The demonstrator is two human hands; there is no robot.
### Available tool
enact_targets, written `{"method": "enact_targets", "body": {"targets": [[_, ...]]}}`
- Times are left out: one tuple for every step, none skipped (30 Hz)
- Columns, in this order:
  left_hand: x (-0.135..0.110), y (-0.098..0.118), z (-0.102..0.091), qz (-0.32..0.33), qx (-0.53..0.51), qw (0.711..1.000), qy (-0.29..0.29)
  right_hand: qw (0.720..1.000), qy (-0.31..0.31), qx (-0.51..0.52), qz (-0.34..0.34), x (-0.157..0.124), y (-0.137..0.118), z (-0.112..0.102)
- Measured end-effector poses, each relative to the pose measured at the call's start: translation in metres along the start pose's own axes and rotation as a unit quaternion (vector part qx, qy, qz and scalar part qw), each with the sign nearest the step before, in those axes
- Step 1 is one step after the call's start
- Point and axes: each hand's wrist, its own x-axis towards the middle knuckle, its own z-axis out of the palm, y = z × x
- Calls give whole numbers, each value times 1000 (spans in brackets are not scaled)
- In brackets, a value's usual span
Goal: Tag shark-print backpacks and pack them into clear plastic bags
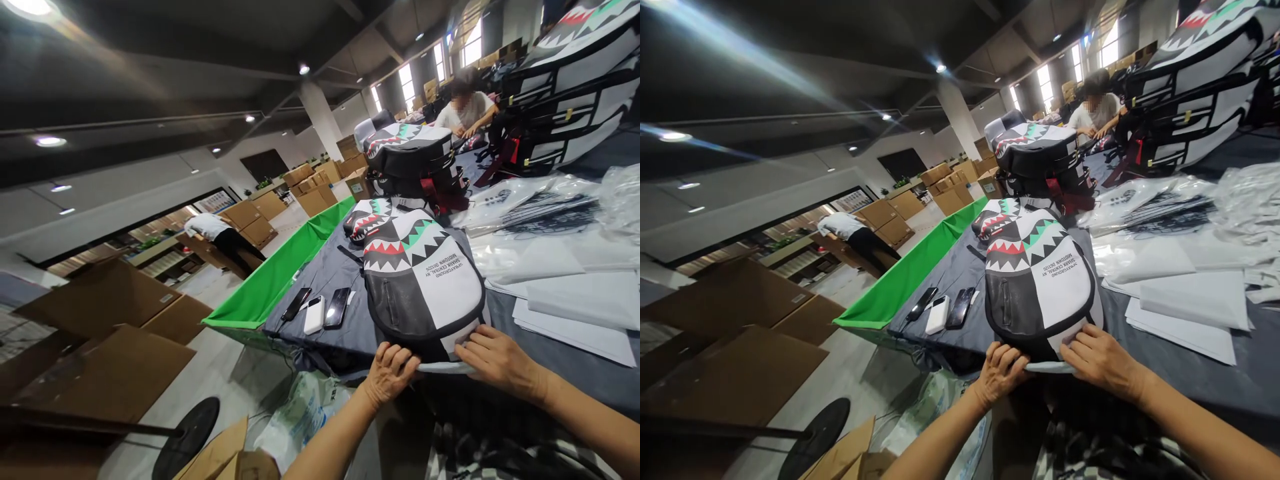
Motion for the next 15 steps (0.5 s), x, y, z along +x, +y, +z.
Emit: {"method": "enact_targets", "body": {"targets": [[10, 8, -5, -14, -40, 999, -12, 1000, 14, 1, -2, 0, 2, -1], [25, 17, -9, -36, -97, 994, -37, 1000, 25, 5, -3, -1, 5, -3], [43, 26, -13, -64, -165, 982, -71, 999, 33, 10, -2, -3, 8, -5], [63, 33, -14, -105, -236, 958, -123, 999, 38, 15, 0, -5, 11, -7], [84, 40, -13, -157, -292, 927, -178, 999, 40, 21, 0, -8, 14, -9], [104, 44, -9, -200, -332, 893, -229, 999, 39, 28, -1, -11, 17, -10], [121, 47, -2, -221, -365, 862, -274, 999, 35, 37, 2, -15, 20, -12], [136, 49, 7, -231, -391, 836, -308, 999, 27, 46, 8, -19, 22, -14], [147, 49, 16, -242, -415, 811, -335, 998, 17, 54, 18, -23, 25, -15], [154, 50, 25, -258, -442, 780, -360, 998, 6, 59, 33, -26, 27, -16], [158, 50, 33, -287, -473, 738, -386, 997, -4, 61, 50, -29, 27, -16], [159, 51, 38, -327, -505, 685, -411, 996, -10, 61, 69, -31, 27, -16], [157, 52, 41, -368, -534, 627, -431, 995, -13, 60, 84, -32, 26, -16], [154, 52, 42, -403, -560, 573, -442, 994, -15, 59, 96, -33, 24, -16], [151, 52, 40, -423, -582, 535, -443, 992, -13, 61, 107, -33, 20, -18]]}}
